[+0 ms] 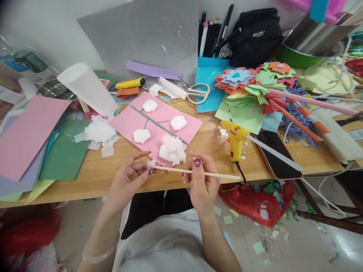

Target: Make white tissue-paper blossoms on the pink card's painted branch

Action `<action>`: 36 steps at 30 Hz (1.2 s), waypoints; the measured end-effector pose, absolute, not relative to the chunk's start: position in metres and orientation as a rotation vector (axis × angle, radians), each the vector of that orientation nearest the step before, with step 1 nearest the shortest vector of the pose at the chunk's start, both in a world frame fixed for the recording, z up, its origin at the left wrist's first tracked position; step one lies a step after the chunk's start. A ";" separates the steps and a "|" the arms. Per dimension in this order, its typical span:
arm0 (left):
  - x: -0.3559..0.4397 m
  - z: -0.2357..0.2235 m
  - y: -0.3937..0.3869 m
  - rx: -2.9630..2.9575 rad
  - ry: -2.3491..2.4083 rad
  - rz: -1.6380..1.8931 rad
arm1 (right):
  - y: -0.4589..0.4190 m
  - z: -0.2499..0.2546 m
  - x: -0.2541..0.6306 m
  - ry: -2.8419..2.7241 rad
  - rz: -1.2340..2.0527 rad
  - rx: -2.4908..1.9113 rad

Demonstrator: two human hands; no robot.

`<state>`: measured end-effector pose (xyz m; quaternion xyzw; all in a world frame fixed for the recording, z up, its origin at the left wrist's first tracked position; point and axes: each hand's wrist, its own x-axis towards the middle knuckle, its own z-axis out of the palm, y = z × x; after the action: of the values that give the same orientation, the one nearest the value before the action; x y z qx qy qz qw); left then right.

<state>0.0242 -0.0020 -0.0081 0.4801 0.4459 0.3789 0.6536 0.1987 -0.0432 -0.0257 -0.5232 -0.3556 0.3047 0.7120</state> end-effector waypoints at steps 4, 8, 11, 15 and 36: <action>0.024 -0.011 -0.001 1.106 0.993 0.863 | -0.040 -0.024 0.201 -0.731 0.632 -1.178; 0.025 -0.010 0.001 1.141 1.007 0.810 | -0.039 -0.025 0.204 -0.698 0.726 -1.192; 0.027 -0.010 0.002 1.140 1.024 0.809 | -0.039 -0.028 0.206 -0.682 0.737 -1.198; 0.028 -0.013 0.002 1.125 1.033 0.828 | -0.039 -0.030 0.209 -0.682 0.721 -1.202; 0.050 -0.016 0.008 1.205 1.207 1.067 | -0.043 -0.036 0.229 -0.633 0.425 -1.224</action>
<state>0.0499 0.0083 -0.0165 0.5061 0.5066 0.4480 0.5353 0.2288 -0.0430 -0.0363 -0.5604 -0.2896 0.1948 0.7511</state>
